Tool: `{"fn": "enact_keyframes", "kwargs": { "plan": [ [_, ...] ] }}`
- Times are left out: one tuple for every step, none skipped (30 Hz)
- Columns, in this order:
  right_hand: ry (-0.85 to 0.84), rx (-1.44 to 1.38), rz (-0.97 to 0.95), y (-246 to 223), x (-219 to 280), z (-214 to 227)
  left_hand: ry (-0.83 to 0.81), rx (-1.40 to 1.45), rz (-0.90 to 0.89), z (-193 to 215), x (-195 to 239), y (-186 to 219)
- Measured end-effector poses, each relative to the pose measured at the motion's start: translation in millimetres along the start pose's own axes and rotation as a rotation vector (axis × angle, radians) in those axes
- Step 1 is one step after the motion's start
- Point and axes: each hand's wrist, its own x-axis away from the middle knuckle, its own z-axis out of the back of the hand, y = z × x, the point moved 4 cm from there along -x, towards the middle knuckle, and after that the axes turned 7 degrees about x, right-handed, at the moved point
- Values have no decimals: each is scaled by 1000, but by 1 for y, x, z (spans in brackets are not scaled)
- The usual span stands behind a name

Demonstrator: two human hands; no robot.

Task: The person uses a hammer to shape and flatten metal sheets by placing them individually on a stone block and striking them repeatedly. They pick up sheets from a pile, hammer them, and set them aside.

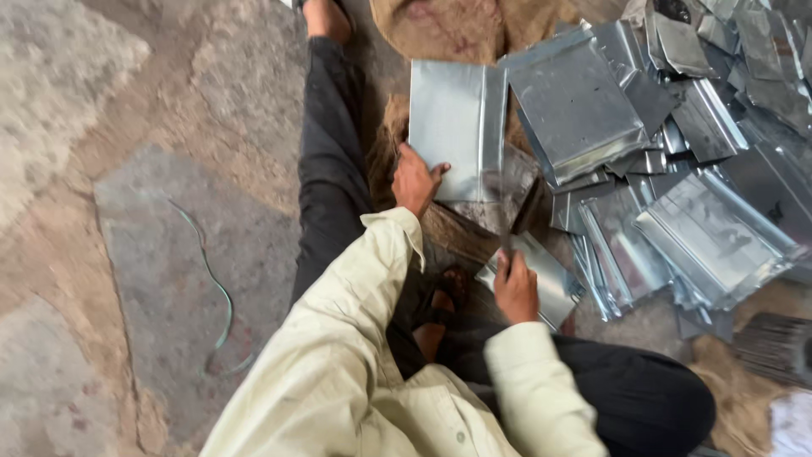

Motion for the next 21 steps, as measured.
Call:
{"fn": "enact_keyframes", "kwargs": {
  "plan": [
    [-43,25,135,-9,-11,-1,-6,-11,-14,1,3,2],
    [-63,38,-12,-7,-19,3,-1,-19,-16,3,3,4],
    [-86,50,-160,-4,-23,13,17,-19,-29,5,-5,8],
    [-126,70,-328,-1,-13,18,15,-26,-25,4,-1,7],
    [-107,19,-349,-7,-5,11,13,-32,-20,3,3,5],
    [-78,-31,-374,-11,2,3,-11,-36,10,1,3,4],
    [-48,-81,-399,-11,7,-2,-34,-41,41,1,3,2],
    [-83,-19,-316,-10,2,-7,-54,-42,58,0,1,3],
    [-119,43,-234,-7,-6,-10,-46,-44,47,1,5,3],
    [-149,100,-146,-5,-14,-10,-31,-45,28,2,4,4],
    [-153,113,-180,1,-16,-3,-17,-46,8,3,4,5],
    [-159,123,-206,5,-23,4,9,-55,-28,4,4,6],
    [-165,133,-232,7,-29,8,34,-64,-65,5,4,6],
    [-136,124,-252,4,-20,8,41,-72,-84,1,13,4],
    [-106,114,-273,-2,-8,-1,23,-68,-37,-1,13,0],
    [-68,101,-307,-5,6,-7,-8,-72,2,-1,12,-4],
    [-95,138,-313,-4,15,-10,-39,-76,40,-1,14,-6],
    [-122,170,-304,-3,15,-17,-20,-64,4,2,17,-4],
    [-150,202,-296,0,17,-22,-2,-51,-33,5,24,-3],
    [-141,127,-324,5,13,-25,27,-36,-86,11,21,3],
    [-132,52,-350,13,12,-22,-10,-38,-52,15,22,4]
  ]
}}
